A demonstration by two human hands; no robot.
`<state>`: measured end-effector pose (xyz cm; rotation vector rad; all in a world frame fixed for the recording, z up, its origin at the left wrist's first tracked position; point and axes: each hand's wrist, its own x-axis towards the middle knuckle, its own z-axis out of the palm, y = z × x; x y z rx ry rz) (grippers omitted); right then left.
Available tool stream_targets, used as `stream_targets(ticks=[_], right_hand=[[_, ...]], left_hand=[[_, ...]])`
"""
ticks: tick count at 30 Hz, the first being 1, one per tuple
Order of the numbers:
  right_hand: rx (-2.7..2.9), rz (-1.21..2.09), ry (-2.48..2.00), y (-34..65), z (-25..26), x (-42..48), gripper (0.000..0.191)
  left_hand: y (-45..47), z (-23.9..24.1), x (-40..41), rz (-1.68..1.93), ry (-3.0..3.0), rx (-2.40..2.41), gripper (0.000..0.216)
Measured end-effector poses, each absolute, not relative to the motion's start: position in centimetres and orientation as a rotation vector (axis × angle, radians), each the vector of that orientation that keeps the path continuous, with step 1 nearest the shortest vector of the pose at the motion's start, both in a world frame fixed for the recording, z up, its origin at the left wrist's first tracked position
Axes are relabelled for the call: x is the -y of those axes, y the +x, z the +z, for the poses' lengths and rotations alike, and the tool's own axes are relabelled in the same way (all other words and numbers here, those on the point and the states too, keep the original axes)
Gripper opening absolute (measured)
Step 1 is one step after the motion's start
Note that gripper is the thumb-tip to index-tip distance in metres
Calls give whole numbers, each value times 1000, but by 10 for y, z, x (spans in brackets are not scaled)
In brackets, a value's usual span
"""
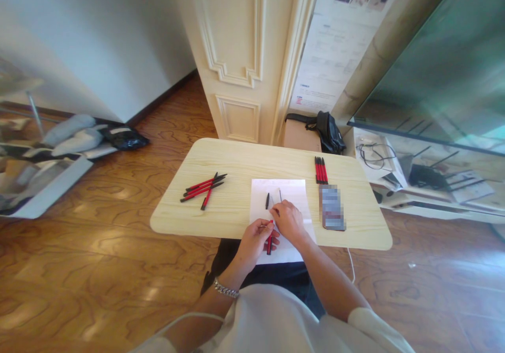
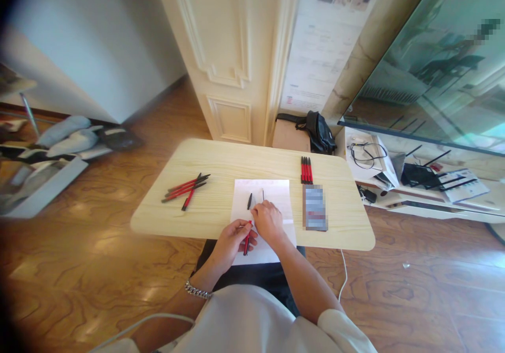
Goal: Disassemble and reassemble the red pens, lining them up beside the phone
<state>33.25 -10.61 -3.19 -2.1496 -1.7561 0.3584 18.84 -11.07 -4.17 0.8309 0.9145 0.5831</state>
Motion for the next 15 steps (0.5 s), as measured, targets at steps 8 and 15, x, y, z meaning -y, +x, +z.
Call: stream_targets(ticks=[8, 15], right_hand=[[1680, 200, -2059, 384, -38, 97, 20], [1680, 282, -1944, 390, -50, 97, 19]], left_hand=[[194, -37, 109, 593, 777, -902, 38], [201, -35, 105, 603, 699, -879, 38]])
